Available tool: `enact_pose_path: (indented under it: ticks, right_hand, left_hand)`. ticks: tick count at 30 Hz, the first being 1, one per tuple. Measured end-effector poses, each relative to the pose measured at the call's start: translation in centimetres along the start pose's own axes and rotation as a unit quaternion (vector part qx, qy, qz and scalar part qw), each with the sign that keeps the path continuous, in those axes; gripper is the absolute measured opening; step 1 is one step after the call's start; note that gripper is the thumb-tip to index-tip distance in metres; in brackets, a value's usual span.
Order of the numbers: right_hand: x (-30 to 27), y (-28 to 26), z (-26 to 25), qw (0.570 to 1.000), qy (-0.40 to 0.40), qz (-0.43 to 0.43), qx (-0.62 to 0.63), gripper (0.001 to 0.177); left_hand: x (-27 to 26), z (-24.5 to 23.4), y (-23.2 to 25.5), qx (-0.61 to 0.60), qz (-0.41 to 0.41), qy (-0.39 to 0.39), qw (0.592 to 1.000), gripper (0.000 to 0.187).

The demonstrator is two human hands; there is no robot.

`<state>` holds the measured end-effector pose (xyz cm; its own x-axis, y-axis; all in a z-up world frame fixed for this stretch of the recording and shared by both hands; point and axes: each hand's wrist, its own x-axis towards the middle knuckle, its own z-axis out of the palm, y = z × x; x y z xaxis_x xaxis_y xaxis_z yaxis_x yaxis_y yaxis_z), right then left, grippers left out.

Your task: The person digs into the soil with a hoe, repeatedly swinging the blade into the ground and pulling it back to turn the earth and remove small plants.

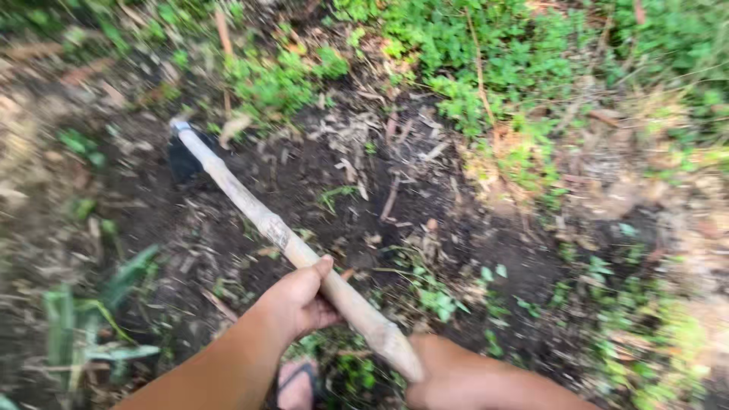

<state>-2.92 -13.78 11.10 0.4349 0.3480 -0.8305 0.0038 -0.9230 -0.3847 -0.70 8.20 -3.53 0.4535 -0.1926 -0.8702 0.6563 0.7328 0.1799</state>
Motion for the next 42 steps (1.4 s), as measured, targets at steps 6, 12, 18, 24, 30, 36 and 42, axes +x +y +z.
enact_pose_path:
  ticks: [6,12,18,24,30,36,42]
  right_hand:
    - [-2.9,0.0,-1.8,0.998,-0.03,0.019,0.049,0.032]
    - [-7.0,-2.9,-5.8,0.994,-0.004,0.058,0.094,0.025]
    - [-2.8,-11.5,-10.4,0.985,0.092,-0.114,0.093,0.022]
    - [2.6,-15.1,-10.9,0.992,0.085,-0.088,0.024,0.026]
    - [3.3,-5.7,-2.7,0.989,0.017,-0.102,-0.103,0.043]
    - [-2.5,2.1,-2.9,0.999,-0.017,0.025,-0.023,0.04]
    - [-7.0,1.7,-4.2,0.999,-0.02,0.035,0.025,0.034]
  left_hand:
    - [-2.5,3.5,-3.9,-0.017,-0.016,-0.052,0.998,0.042]
    - [-6.7,6.8,4.1,0.016,0.148,-0.03,0.988,0.041]
    - [-10.6,8.4,16.5,0.011,0.303,-0.032,0.952,0.045]
    - [-6.9,4.6,20.8,0.008,0.258,0.061,0.964,0.049]
    - [0.5,-0.7,4.8,0.005,0.063,0.068,0.996,0.051]
    - [0.7,2.9,-2.4,-0.05,0.02,0.02,0.998,0.037]
    - [-0.5,5.2,-1.9,-0.11,0.075,0.009,0.991,0.033]
